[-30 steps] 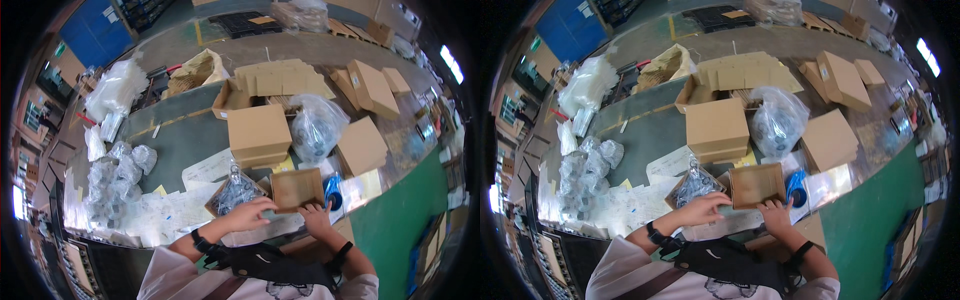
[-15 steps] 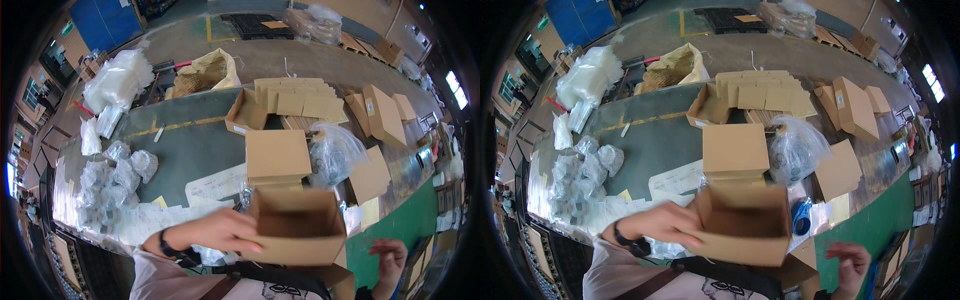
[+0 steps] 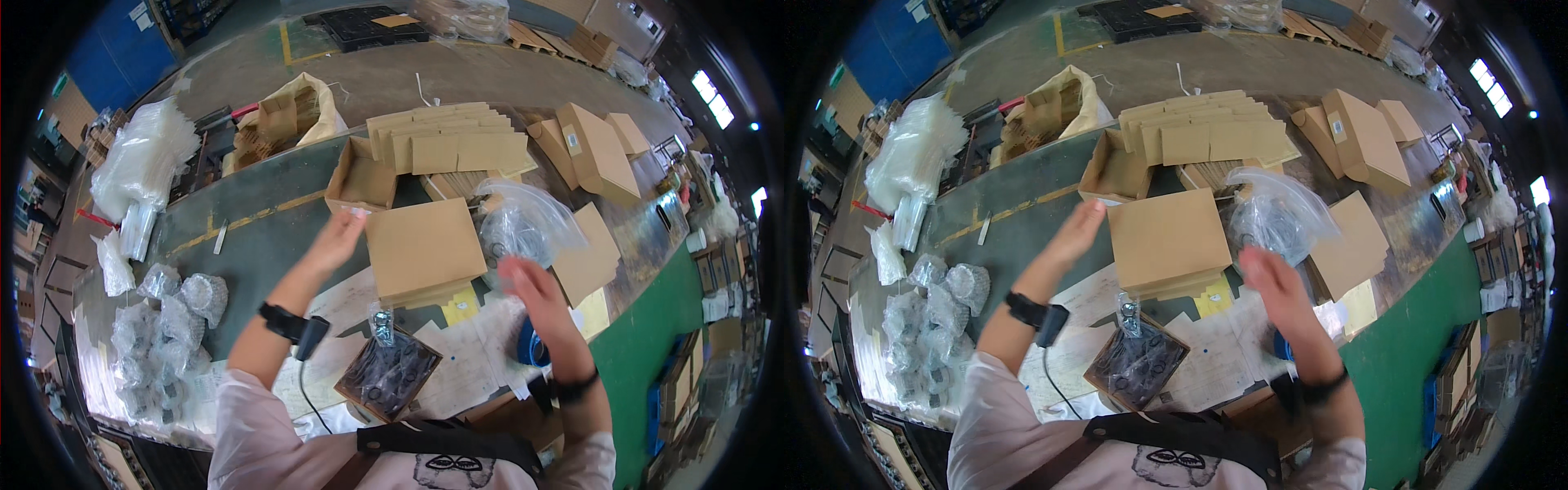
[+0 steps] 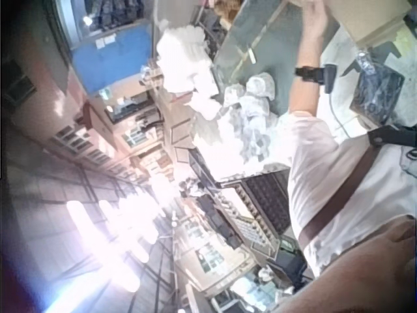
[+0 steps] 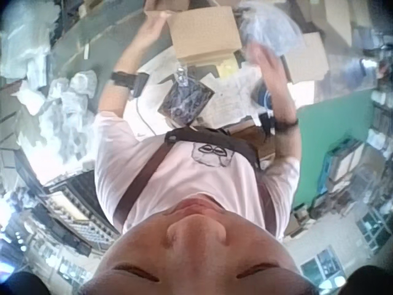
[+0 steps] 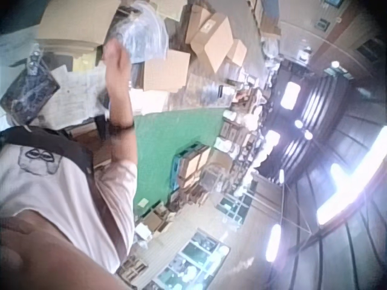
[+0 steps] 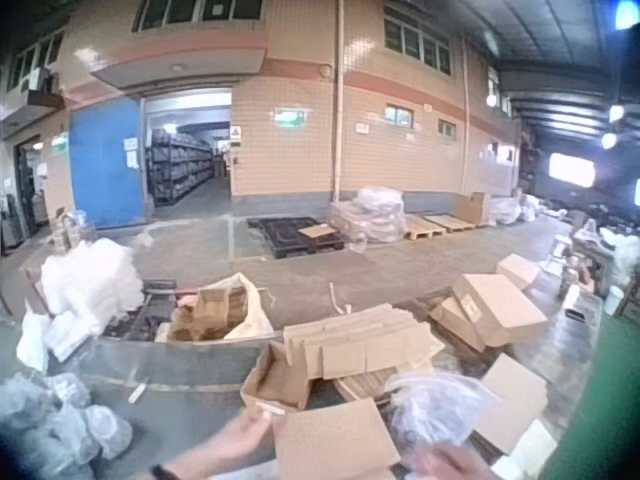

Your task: Packing metal cylinders and small components into cardboard boxes and stacking the boxes on a pallet.

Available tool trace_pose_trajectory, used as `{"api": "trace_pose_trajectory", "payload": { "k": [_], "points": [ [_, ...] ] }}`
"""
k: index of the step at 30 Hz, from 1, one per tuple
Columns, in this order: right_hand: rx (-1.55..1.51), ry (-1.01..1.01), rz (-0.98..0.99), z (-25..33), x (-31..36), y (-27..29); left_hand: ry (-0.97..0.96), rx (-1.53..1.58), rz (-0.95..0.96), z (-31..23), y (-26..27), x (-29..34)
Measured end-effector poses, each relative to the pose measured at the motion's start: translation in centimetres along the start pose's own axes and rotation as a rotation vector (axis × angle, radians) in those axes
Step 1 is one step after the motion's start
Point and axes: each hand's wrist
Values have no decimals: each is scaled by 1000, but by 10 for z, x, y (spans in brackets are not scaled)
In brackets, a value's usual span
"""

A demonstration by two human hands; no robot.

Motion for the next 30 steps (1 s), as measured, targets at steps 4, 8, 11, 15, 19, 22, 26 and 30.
{"api": "trace_pose_trajectory", "payload": {
  "k": [4, 8, 11, 15, 19, 22, 26, 30],
  "points": [
    [-91, 11, -77, -61, -134, -22, 255, 522, -149, 49, -63, -15],
    [-311, -417, 146, -78, -169, -51, 206, 732, -191, 60, -69, -5],
    [-607, -419, 155, -66, -141, -66, 326, 906, -95, 62, -57, 8],
    [-706, -388, 63, -112, -95, -63, 324, 864, 63, 76, -60, -11],
    [-769, -321, -107, -113, -33, -77, 518, 188, 278, 95, -55, -30],
    [-1022, -431, -107, -110, -18, -78, 584, 253, 226, 36, -59, -12],
    [-879, -421, -269, -83, 1, -66, 532, 608, 317, 14, -88, 21],
    [-776, -414, -337, -81, 53, -31, 568, 663, 315, 11, -127, 66]
  ]
}}
Point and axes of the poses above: each hand's wrist, its own x-axis away from the middle knuckle, its own y-axis out of the back of the hand, z = x × y, and after that the axes turned 9 degrees about x, right-handed
